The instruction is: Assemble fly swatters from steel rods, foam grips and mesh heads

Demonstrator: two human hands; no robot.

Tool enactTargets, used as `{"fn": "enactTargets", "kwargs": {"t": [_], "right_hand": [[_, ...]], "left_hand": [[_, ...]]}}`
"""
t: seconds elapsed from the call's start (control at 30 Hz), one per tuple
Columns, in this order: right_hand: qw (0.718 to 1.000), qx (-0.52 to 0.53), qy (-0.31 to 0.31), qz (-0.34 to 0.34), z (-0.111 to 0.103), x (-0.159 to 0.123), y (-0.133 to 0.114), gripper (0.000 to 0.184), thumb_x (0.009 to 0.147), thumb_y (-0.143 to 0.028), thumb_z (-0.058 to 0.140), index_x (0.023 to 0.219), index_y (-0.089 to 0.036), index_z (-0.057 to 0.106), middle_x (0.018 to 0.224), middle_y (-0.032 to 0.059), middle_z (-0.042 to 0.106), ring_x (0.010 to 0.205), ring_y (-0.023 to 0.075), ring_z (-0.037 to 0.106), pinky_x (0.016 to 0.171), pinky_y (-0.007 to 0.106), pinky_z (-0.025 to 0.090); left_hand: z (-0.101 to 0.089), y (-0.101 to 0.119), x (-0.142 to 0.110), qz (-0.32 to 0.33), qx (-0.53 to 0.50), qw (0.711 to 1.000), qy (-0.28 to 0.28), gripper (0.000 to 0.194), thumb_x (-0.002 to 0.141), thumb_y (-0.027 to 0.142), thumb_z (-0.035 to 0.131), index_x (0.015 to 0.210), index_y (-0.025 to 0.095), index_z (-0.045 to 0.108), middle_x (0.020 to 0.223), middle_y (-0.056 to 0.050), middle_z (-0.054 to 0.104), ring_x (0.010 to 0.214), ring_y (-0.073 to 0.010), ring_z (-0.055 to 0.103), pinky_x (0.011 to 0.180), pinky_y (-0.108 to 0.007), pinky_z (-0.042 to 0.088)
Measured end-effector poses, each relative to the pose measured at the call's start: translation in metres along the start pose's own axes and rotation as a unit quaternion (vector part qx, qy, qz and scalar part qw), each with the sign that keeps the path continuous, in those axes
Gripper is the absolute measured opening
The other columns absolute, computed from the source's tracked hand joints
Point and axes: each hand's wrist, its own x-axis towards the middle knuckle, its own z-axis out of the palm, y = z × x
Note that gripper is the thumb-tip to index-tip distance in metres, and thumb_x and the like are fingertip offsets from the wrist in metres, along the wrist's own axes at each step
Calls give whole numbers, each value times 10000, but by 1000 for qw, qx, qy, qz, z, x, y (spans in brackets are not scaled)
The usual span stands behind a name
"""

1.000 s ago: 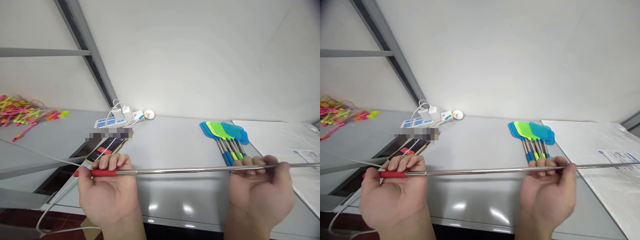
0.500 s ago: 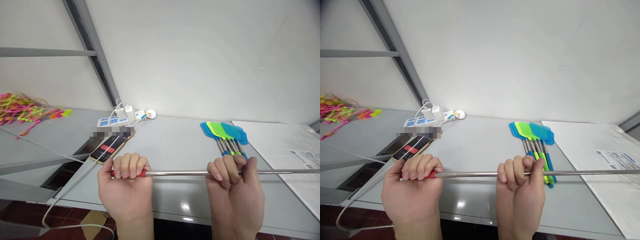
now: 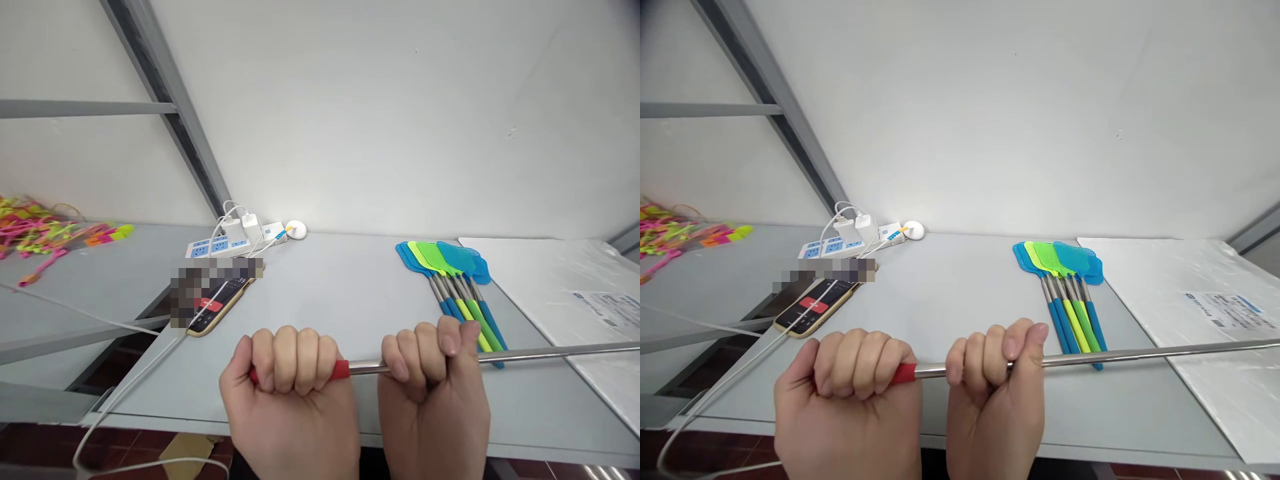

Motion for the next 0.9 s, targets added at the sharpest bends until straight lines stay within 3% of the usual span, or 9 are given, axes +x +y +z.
{"fn": "enactTargets", "kwargs": {"t": [0.1, 0.2, 0.27, 0.33, 0.4, 0.5, 0.63, 0.77, 0.9], "right_hand": [[993, -29, -83, 80, -3, 1, 3, 416, 999, -485, 457, 679, -221, 494, 492, -100, 307, 425, 70, 347, 652, 293, 562], [989, -25, -114, 94, -10, 13, -11, 385, 984, -446, 481, 683, -213, 538, 561, -60, 433, 581, 101, 530, 808, 373, 567], [995, 22, -75, 68, -15, 23, -27, 360, 987, -390, 464, 681, -208, 519, 545, -71, 378, 515, 80, 470, 658, 266, 554], [995, 67, -30, 64, -21, 33, -43, 352, 989, -333, 423, 664, -204, 470, 530, -87, 273, 427, 63, 329, 457, 177, 430], [993, 89, 3, 75, -26, 39, -55, 357, 985, -303, 387, 643, -208, 418, 532, -93, 178, 401, 69, 229, 369, 174, 312], [993, 87, 34, 70, -29, 41, -60, 370, 987, -290, 376, 625, -215, 374, 540, -92, 95, 396, 82, 138, 340, 197, 239], [995, 74, 63, -3, -22, 36, -43, 403, 1017, -293, 383, 622, -214, 361, 543, -90, 54, 407, 92, 60, 326, 219, 167], [996, 63, 58, 6, -14, 25, -28, 431, 1036, -363, 392, 631, -219, 368, 540, -93, 57, 419, 97, 37, 323, 214, 168], [997, 69, 41, 9, -10, 14, -32, 424, 1049, -350, 358, 647, -221, 385, 532, -97, 56, 412, 96, 38, 324, 191, 206]], "left_hand": [[-6, 13, 9, -3, -34, 999, 5, 422, 926, 203, 422, 622, 230, 130, 489, 78, 197, 388, -79, 198, 368, -228, 318], [-19, 38, 26, 17, -62, 998, -18, 418, 837, 138, 464, 627, 236, 116, 484, 78, 174, 375, -89, 209, 354, -243, 302], [-29, 54, 37, 25, -60, 997, -47, 429, 789, 107, 484, 632, 236, 105, 481, 78, 160, 370, -98, 218, 355, -255, 296], [-36, 65, 45, 29, -58, 996, -68, 434, 737, 88, 492, 631, 239, 99, 470, 82, 151, 356, -103, 220, 348, -262, 284], [-40, 71, 51, 24, -63, 996, -56, 423, 703, 85, 481, 630, 243, 95, 461, 85, 139, 342, -105, 207, 333, -267, 262], [-42, 68, 56, 14, -74, 997, -18, 392, 714, 94, 451, 632, 240, 96, 466, 84, 124, 339, -107, 191, 323, -268, 247], [-37, 54, 53, 17, -83, 996, -23, 385, 763, 140, 463, 621, 234, 118, 466, 87, 131, 346, -100, 195, 315, -264, 244], [-26, 49, 33, 26, -77, 996, -41, 397, 829, 188, 485, 606, 224, 159, 463, 89, 170, 348, -95, 187, 319, -273, 254], [-17, 57, 12, 24, -101, 992, -66, 422, 891, 241, 521, 588, 210, 229, 476, 92, 211, 364, -94, 186, 365, -297, 295]]}}
